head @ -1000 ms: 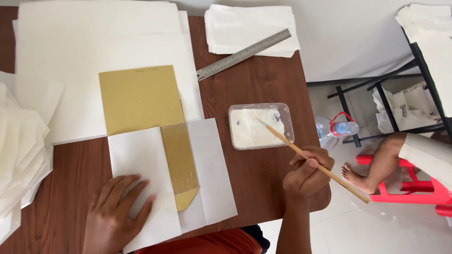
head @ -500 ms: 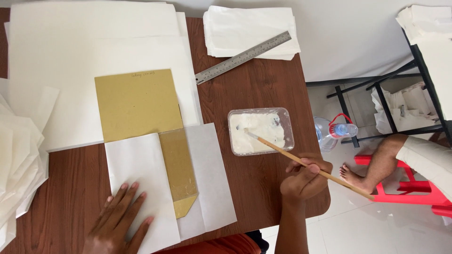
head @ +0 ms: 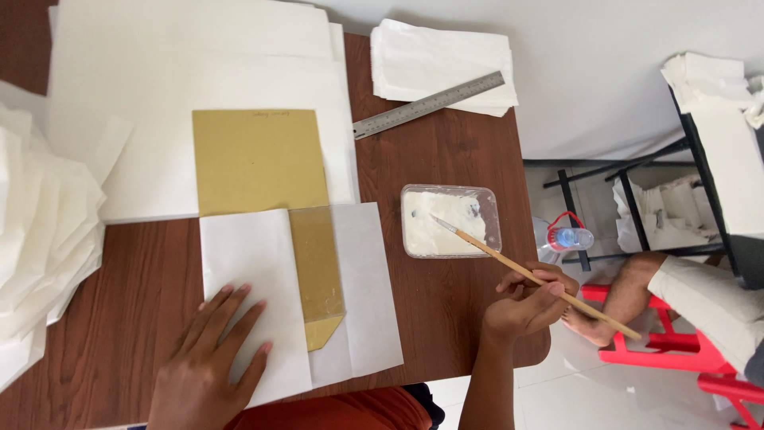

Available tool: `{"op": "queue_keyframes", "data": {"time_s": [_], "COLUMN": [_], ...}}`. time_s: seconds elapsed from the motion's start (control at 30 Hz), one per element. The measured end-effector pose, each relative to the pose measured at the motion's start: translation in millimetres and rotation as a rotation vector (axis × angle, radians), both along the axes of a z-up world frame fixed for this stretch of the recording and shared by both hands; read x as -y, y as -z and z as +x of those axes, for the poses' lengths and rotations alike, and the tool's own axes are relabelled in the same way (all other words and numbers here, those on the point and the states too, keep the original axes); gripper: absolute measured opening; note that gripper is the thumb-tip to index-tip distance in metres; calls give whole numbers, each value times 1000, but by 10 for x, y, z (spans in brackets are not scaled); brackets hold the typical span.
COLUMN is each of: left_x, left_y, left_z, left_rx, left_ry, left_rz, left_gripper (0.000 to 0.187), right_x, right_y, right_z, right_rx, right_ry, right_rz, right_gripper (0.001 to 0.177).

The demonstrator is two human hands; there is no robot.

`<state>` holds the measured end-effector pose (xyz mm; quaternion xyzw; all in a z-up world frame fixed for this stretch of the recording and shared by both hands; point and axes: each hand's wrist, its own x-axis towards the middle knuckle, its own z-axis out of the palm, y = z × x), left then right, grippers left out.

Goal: Manually folding and gluing paper to create bags using a template and a brush.

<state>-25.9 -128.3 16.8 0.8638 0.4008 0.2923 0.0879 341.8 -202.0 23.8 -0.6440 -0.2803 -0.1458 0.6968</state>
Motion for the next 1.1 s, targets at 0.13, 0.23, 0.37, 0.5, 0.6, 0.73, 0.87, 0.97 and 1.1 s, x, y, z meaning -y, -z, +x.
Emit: {"op": "queue_keyframes", "data": {"time_s": [0.13,0.23,0.37,0.5,0.6,0.73,0.87,0.97,1.1], "left_x": [5,23,13,39,33,30,10,11,1], "left_y": [-2,-22,9,43,63,80,65,84,99], "left_z": [6,-36,-82,-115,-129,-130,-128,-131,-135], "left_rx": [6,59,127,137,122,121,143,144,164], "left_ry": [-7,-5,54,41,42,37,39,32,37], "left_rz": [-81,-109,-113,-126,-113,-105,-109,-114,-132], "left_gripper": [41,39,38,39,38,38,37,37,37], "right_x": [72,20,74,282,364,366,392,395,351], "right_y": [56,-100,-105,131,271,385,172,127,-20], "right_z": [-11,-285,-657,-842,-836,-912,-1156,-1158,-1252], "right_rx": [-22,-96,-101,-39,162,368,561,411,161], "right_ry": [-43,-63,-327,-476,-752,-955,-900,-955,-921], "right_rz": [58,95,125,73,105,146,-91,-55,-45], "right_gripper": [47,43,34,33,23,37,34,42,36]}}
